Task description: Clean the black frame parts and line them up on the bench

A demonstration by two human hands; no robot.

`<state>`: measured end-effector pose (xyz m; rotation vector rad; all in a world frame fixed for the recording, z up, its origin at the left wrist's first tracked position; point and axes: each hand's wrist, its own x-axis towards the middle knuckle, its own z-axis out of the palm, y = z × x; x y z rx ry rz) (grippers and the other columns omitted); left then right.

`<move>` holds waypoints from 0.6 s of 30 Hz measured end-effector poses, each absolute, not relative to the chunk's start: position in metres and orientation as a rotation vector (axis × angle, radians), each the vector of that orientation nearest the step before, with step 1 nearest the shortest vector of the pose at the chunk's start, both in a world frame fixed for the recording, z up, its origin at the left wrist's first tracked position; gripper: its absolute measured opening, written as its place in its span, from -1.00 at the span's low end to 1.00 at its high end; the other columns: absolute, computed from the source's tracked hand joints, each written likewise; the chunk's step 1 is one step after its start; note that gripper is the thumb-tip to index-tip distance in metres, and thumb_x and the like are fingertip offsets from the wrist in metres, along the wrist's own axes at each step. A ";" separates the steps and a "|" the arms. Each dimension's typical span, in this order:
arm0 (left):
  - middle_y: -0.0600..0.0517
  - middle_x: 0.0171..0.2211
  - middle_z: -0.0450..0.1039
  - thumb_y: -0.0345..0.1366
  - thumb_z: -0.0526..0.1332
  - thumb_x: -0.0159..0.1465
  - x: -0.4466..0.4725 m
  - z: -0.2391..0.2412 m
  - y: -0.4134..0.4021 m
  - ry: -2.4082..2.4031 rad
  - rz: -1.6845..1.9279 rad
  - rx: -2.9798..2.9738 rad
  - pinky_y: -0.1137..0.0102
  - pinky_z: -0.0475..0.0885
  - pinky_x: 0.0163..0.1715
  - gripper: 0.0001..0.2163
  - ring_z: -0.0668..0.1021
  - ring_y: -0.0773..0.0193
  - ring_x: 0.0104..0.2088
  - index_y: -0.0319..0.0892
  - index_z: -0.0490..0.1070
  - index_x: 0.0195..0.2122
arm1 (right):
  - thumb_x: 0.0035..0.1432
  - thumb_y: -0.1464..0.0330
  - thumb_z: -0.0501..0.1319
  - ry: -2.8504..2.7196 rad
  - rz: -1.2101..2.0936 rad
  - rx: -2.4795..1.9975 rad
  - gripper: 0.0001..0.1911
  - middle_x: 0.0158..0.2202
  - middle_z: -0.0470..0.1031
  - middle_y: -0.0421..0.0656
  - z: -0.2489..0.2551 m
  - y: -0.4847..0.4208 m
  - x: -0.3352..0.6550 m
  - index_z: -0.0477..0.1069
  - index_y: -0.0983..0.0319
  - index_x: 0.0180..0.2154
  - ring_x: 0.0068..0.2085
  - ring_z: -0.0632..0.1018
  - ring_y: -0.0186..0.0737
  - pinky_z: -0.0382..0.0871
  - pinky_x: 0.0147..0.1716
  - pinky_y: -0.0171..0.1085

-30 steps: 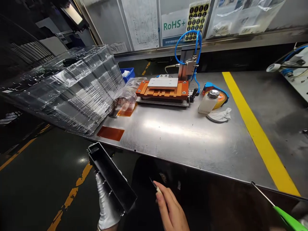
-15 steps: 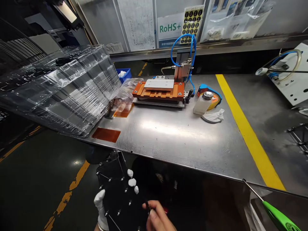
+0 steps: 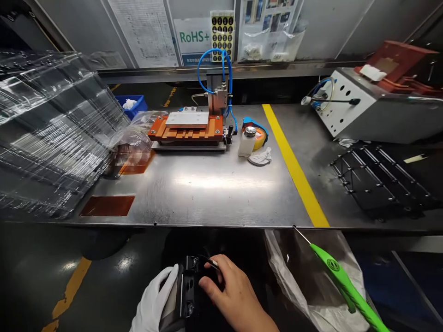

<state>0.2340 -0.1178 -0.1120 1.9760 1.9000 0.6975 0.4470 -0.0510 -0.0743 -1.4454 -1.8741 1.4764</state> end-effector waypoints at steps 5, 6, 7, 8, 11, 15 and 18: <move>-0.01 -0.17 0.59 -0.25 0.18 0.12 0.231 -0.104 -0.112 1.915 0.558 2.093 0.41 0.55 -0.24 -0.55 0.64 0.18 -0.25 -0.07 0.43 0.08 | 0.34 -0.10 -0.04 -2.058 1.153 -1.351 -0.46 -0.48 0.35 -0.26 -0.083 -0.051 0.440 0.30 0.16 -0.45 -0.43 0.41 -0.27 0.24 -0.42 -0.30; -0.02 -0.15 0.58 -0.25 0.17 0.13 0.232 -0.102 -0.113 1.921 0.552 2.103 0.40 0.55 -0.22 -0.55 0.64 0.17 -0.23 -0.08 0.43 0.09 | 0.34 -0.10 -0.05 -2.072 1.097 -1.341 -0.45 -0.49 0.34 -0.26 -0.084 -0.052 0.439 0.30 0.16 -0.45 -0.43 0.41 -0.26 0.24 -0.42 -0.30; -0.02 -0.15 0.59 -0.26 0.16 0.15 0.232 -0.101 -0.113 1.940 0.545 2.079 0.41 0.55 -0.22 -0.56 0.64 0.17 -0.23 -0.07 0.43 0.08 | 0.34 -0.11 -0.05 -2.072 1.065 -1.330 -0.46 -0.47 0.36 -0.25 -0.085 -0.053 0.438 0.32 0.16 -0.42 -0.42 0.43 -0.26 0.25 -0.41 -0.30; -0.01 -0.17 0.59 -0.28 0.14 0.17 0.232 -0.100 -0.114 1.971 0.536 2.030 0.42 0.56 -0.25 -0.59 0.65 0.18 -0.24 -0.06 0.45 0.06 | 0.33 -0.11 -0.05 -2.063 1.052 -1.322 -0.46 -0.45 0.38 -0.25 -0.087 -0.054 0.437 0.34 0.16 -0.38 -0.41 0.44 -0.26 0.26 -0.40 -0.30; -0.02 -0.15 0.59 -0.31 0.15 0.16 0.233 -0.098 -0.119 2.012 0.554 1.945 0.40 0.57 -0.23 -0.58 0.65 0.14 -0.20 -0.05 0.46 0.06 | 0.35 -0.10 -0.08 -2.088 1.034 -1.288 -0.43 -0.48 0.37 -0.25 -0.087 -0.057 0.436 0.31 0.17 -0.45 -0.44 0.43 -0.26 0.25 -0.42 -0.30; -0.07 0.08 0.46 -0.32 0.22 0.09 0.232 -0.102 -0.130 1.979 0.686 1.901 0.28 0.55 -0.07 -0.33 0.59 0.03 -0.03 -0.03 0.24 0.28 | 0.39 -0.02 -0.06 -2.036 1.147 -1.279 -0.54 -0.46 0.40 -0.27 -0.075 -0.048 0.439 0.31 0.15 -0.37 -0.46 0.45 -0.28 0.29 -0.45 -0.33; -0.05 0.16 0.38 -0.30 0.23 0.13 0.230 -0.106 -0.136 2.002 0.764 1.757 0.25 0.51 0.02 -0.32 0.53 0.02 0.07 0.00 0.15 0.32 | 0.45 0.23 -0.03 -2.038 0.907 -1.348 -0.76 -0.25 0.49 -0.18 -0.062 -0.021 0.439 0.34 0.16 -0.08 -0.26 0.53 -0.20 0.39 -0.26 -0.27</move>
